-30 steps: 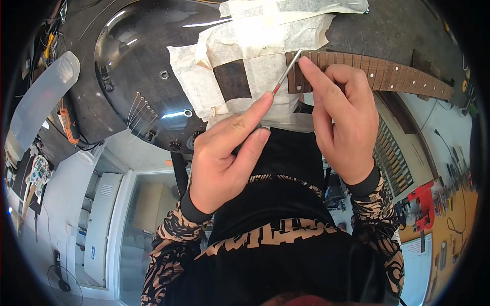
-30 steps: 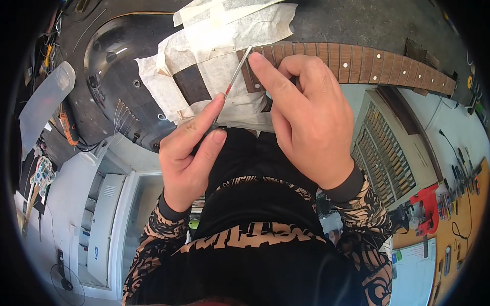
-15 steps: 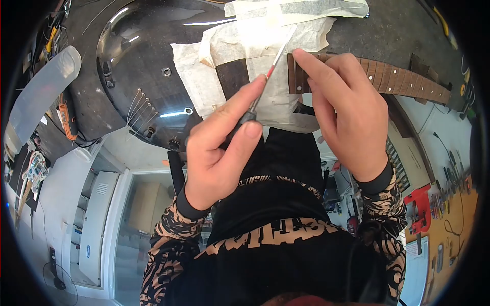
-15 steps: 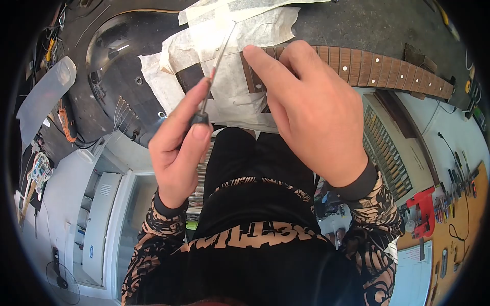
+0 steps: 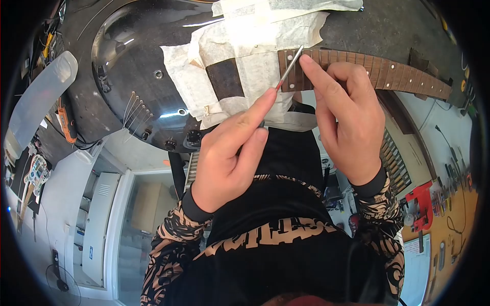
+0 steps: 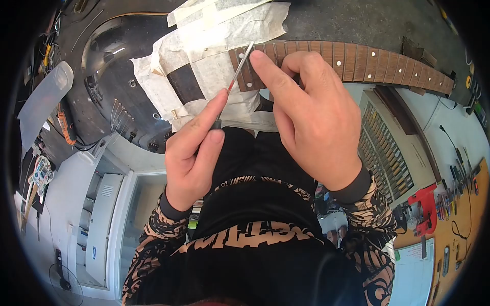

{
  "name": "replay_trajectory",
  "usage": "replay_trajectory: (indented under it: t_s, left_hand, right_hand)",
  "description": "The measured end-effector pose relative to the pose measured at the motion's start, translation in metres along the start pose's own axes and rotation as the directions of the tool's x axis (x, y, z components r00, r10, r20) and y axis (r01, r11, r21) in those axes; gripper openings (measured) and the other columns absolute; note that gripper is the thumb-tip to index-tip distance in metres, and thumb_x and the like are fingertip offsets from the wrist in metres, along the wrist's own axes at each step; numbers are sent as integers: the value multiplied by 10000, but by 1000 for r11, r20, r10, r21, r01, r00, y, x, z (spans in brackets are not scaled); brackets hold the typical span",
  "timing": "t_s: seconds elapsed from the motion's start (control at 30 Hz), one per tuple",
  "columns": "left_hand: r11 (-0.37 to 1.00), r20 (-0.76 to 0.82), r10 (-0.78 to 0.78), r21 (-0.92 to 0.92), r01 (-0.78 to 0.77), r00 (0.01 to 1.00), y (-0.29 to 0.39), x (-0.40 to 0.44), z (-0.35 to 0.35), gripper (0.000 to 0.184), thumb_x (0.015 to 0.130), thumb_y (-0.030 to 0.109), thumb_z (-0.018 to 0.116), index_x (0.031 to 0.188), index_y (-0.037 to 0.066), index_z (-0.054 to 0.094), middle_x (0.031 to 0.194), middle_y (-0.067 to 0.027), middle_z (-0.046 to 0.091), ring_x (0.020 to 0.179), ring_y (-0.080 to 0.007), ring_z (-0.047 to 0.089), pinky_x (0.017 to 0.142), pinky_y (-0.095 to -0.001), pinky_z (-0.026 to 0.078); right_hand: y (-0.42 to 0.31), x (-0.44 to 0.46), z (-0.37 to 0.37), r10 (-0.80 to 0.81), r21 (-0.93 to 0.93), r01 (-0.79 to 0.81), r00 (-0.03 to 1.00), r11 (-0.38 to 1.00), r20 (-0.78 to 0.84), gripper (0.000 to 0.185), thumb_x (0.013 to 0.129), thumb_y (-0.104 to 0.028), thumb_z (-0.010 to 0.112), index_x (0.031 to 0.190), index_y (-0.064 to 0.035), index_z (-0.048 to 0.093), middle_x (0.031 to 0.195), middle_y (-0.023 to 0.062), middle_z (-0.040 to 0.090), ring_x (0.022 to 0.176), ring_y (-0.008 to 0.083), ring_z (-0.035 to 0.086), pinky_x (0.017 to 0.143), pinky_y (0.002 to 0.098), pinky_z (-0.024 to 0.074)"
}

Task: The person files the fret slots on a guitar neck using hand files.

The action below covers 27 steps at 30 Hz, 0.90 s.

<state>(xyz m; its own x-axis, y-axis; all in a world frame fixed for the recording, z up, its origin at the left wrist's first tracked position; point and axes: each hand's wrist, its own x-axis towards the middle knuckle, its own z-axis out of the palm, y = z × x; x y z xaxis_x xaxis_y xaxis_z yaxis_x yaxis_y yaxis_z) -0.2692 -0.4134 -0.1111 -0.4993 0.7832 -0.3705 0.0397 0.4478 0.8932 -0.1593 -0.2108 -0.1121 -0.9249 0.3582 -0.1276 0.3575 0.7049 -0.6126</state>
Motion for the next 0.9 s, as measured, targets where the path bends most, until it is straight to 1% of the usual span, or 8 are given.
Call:
replay_trajectory:
  t_s: [0.07,0.13,0.2,0.4,0.53,0.67,0.77,0.9]
  left_hand:
    - [979,49,-11,203,1,999,14,11,-4,514,974,-48,632,1487,-27,615,915,-95,729,746,-162,623,739,-307,534]
    - [943,116,-66,333,24,991,27,25,-12,544,947,-78,642,1486,-5,627,970,-122,740,796,-181,644,786,-304,534]
    - [953,113,-63,303,26,992,27,27,-14,544,947,-79,643,1486,-4,629,1039,-138,753,835,-182,659,820,-296,530]
    - [988,0,-51,-144,51,999,4,5,-10,475,1019,-4,615,1493,-42,602,1240,-167,763,921,-162,686,876,-277,514]
    - [978,-19,-73,-196,68,997,0,-6,-3,510,1000,-20,634,1508,10,609,1096,-147,758,844,-196,694,799,-301,539]
    - [966,77,-52,256,31,996,17,11,-9,543,950,-64,647,1488,9,632,946,-141,727,734,-183,632,726,-287,511]
    - [893,112,95,430,-134,989,18,33,-14,601,895,-113,660,1474,50,661,794,-125,608,642,-215,568,630,-296,473]
    - [993,52,21,115,-26,998,15,26,-15,510,959,-48,646,1467,0,649,953,-118,726,729,-142,596,708,-264,478]
  right_hand:
    - [1,-1,0,-1,5,1,1000,1000,-8,587,822,97,715,1368,-119,739,995,71,602,821,229,621,676,350,518]
    - [2,-3,3,4,3,-4,1000,1000,-23,645,754,75,724,1362,-142,735,1001,60,611,861,252,642,695,373,534]
    - [3,-4,4,7,2,-7,1000,1000,-30,666,733,68,726,1362,-150,733,1000,56,613,872,259,649,702,380,537]
    - [1,-1,1,-6,2,6,1000,1000,0,569,864,113,704,1385,-112,735,991,80,602,787,210,606,666,331,506]
    - [1,0,1,0,1,0,1000,1000,4,572,863,117,699,1386,-113,735,991,80,602,788,212,605,670,331,506]
    - [2,-1,2,-4,6,4,1000,1000,-14,603,823,109,702,1379,-121,733,990,74,605,818,230,621,683,350,517]
    - [2,-3,4,12,30,-11,999,999,-42,665,746,84,714,1371,-143,729,985,63,610,866,264,646,707,386,535]
    - [4,-5,2,27,40,-25,999,999,-35,662,763,86,708,1384,-141,721,966,65,603,847,265,644,702,387,532]
